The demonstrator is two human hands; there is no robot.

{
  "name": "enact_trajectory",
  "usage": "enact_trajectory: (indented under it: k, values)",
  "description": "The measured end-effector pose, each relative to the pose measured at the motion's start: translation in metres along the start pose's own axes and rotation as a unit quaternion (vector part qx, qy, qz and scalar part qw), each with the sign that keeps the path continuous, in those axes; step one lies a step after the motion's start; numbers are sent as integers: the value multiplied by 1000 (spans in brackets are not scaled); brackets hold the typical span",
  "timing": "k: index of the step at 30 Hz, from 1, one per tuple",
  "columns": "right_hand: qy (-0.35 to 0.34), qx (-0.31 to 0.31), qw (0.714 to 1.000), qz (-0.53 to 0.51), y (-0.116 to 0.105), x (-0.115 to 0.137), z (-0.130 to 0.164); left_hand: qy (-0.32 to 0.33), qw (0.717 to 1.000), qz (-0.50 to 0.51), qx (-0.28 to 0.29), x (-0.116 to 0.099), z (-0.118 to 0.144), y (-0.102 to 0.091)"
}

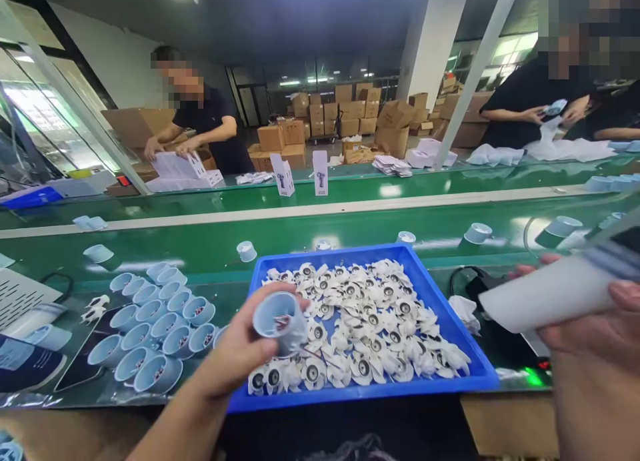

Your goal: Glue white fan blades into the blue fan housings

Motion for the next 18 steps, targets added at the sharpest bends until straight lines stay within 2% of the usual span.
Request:
enact_trajectory:
  k: [2,4,6,7,10,15,16,18]
  values:
    - [62,45,991,-108,21,12,23,17,992,-103,68,6,2,38]
    - [101,135,970,-177,47,27,48,40,967,-221,116,3,-2,71]
    - [131,177,955,-200,69,42,68,83,944,-285,146,-6,-9,94]
    - [145,177,953,-200,78,48,76,109,936,-298,153,-11,-12,102]
    - [168,169,953,-188,90,59,89,160,926,-307,149,-23,-18,113]
    - [118,276,942,-149,78,53,85,191,917,-325,133,-30,-19,116]
    - [105,292,944,-115,74,51,83,195,914,-329,134,-30,-19,116]
    - [9,333,943,23,69,49,82,198,912,-332,135,-30,-20,117]
Point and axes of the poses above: each hand's wrist, its own z-axis away from the middle knuckle, its own y-axis out of the palm, x = y × z, the point moved 2 cm from there along -z, towards the middle knuckle, and after that the axes turned 4 degrees about -z, right-handed, at the moved point
